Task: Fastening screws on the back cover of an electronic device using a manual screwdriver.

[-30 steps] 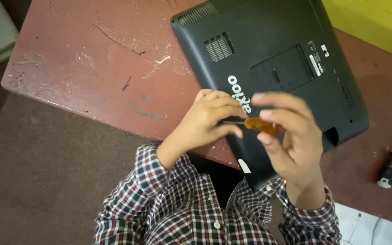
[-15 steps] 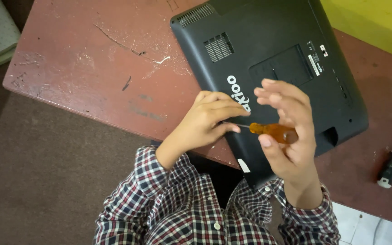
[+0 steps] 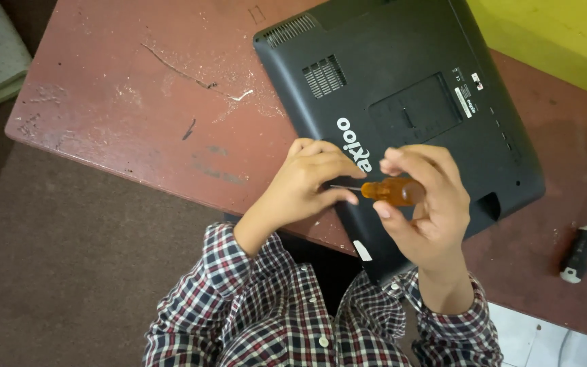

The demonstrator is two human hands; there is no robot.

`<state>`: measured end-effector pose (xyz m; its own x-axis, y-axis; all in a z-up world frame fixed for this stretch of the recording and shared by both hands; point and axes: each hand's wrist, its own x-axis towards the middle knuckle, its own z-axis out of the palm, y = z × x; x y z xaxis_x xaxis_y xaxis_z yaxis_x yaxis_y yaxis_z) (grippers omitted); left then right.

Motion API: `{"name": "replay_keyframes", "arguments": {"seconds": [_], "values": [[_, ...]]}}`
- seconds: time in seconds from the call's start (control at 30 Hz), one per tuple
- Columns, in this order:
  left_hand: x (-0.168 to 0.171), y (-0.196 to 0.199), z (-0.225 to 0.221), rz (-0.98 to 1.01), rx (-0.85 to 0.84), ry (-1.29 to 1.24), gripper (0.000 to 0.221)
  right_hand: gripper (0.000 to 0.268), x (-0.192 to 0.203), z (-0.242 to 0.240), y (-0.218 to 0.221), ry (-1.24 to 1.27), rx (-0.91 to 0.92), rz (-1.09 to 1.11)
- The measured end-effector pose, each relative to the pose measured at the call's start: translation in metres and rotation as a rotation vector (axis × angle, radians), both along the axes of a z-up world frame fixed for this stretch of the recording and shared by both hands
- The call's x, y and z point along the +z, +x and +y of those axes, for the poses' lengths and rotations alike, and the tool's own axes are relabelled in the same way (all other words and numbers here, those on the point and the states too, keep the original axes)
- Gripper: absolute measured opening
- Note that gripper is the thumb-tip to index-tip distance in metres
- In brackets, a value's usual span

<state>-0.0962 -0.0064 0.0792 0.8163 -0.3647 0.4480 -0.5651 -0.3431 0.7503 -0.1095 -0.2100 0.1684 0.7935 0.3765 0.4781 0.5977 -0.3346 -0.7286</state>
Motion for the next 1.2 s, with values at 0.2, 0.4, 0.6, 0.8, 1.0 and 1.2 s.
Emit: {"name": "replay_keyframes", "arguments": {"seconds": [0.2,0.4,0.6,0.8,1.0,1.2], "values": [[-0.002,-0.004,0.0,-0.061,-0.002,-0.003,0.007,0.063,-0.006,-0.004,0.0,0.023,-0.005,0.037],[-0.002,-0.003,-0.001,0.009,-0.023,0.008,0.024,0.05,-0.01,-0.011,-0.003,0.099,0.011,0.116],[-0.008,-0.002,0.0,-0.035,-0.047,-0.003,0.026,0.057,0.008,0.005,0.007,0.07,0.104,0.223],[-0.009,-0.005,0.003,-0.036,0.064,-0.016,0.018,0.045,0.007,0.01,0.008,-0.022,0.069,0.121],[-0.016,-0.003,0.003,0.001,0.064,-0.075,0.026,0.029,-0.02,0.013,0.01,0.138,0.064,-0.032],[-0.027,-0.004,-0.005,-0.058,0.079,-0.041,0.013,0.028,-0.013,0.008,0.005,0.098,0.077,0.038]]}}
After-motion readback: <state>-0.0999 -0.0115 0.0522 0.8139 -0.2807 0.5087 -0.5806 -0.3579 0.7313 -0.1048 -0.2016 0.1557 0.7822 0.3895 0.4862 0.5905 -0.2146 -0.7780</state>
